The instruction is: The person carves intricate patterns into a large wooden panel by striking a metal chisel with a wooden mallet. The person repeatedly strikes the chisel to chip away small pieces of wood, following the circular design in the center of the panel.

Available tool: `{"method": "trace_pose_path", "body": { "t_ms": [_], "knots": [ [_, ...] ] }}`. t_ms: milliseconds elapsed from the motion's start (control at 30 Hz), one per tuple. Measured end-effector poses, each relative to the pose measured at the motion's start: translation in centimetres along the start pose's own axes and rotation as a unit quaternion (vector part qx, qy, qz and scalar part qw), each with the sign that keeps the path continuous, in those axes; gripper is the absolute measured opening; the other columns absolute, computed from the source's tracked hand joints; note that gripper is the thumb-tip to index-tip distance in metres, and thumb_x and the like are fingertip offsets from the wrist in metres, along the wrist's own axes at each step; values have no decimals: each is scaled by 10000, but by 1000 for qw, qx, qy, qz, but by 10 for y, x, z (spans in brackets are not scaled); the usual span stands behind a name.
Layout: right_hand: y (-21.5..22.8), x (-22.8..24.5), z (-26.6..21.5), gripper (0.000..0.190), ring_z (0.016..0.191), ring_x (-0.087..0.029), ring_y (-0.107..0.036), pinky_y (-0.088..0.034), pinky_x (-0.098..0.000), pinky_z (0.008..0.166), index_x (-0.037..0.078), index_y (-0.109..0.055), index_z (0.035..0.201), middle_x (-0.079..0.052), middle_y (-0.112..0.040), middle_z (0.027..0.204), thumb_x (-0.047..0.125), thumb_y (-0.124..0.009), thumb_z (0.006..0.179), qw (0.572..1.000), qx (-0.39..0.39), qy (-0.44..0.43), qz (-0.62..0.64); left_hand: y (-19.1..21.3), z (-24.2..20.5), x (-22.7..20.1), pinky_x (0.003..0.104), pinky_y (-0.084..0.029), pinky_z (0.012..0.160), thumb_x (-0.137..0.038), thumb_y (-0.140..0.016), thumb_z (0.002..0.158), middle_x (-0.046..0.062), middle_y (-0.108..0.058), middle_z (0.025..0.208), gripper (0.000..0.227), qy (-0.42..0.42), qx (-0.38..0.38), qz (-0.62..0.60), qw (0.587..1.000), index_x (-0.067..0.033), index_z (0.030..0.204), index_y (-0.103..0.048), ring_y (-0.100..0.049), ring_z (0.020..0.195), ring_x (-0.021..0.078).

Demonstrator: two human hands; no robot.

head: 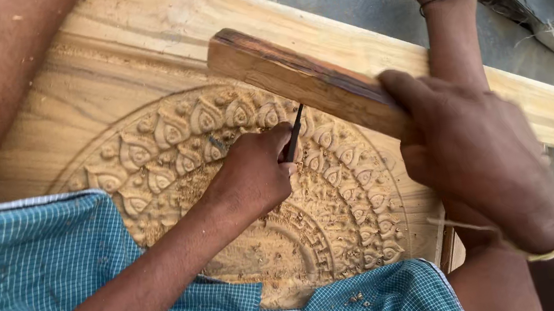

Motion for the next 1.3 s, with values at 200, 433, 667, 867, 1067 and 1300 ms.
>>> {"method": "trace_pose_path", "body": {
  "t_ms": [200,433,667,867,1067,1300],
  "knots": [
    [9,8,5,505,745,-344,-740,-646,-459,676,82,-575,1341,-209,-729,956,103,-706,853,975,3,-164,148,-8,5,5,404,-617,735,-29,-671,895,127,-699,839,260,-29,8,19,999,-47,1147,-611,-736,807,223],
    [-6,-1,-15,876,904,-299,-748,-622,-394,771,147,-326,1602,-201,-681,1153,113,-695,809,957,-19,-159,240,-8,7,-4,372,-625,813,-33,-679,905,90,-724,900,324,-26,42,19,999,-98,1222,-656,-747,874,201],
    [-32,-27,-48,703,832,-263,-746,-634,-354,674,56,-475,1508,-194,-729,1054,86,-770,870,915,-4,-313,253,-11,8,-12,395,-620,833,7,-625,936,106,-719,911,395,-40,68,109,991,-159,1294,-642,-726,854,191],
    [-70,-36,-73,687,701,-217,-760,-619,-324,591,105,-520,1553,-136,-771,943,87,-725,897,941,10,-246,232,-5,10,-23,380,-578,786,-171,-745,893,46,-772,948,189,-104,150,-1,983,-129,1068,-688,-725,873,146],
    [-72,-23,-104,412,755,-227,-738,-625,-334,711,-6,-611,1184,-154,-720,844,140,-773,834,836,-36,-384,390,-3,13,-31,350,-619,700,-180,-599,990,34,-753,936,213,-65,159,85,982,-212,1194,-651,-737,793,139],
    [-57,-7,-124,432,775,-212,-767,-641,-359,713,-55,-607,1183,-144,-750,858,112,-787,828,860,-84,-325,383,0,28,-31,377,-609,761,-170,-578,970,11,-756,946,396,-80,211,201,953,-300,1340,-625,-713,822,100]
  ]
}}
Point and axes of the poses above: each hand's wrist, its own z-axis towards the middle knuckle, its own y-axis out of the back of the hand, x = y × z, the point moved 2 cm from there along z, towards the middle knuckle
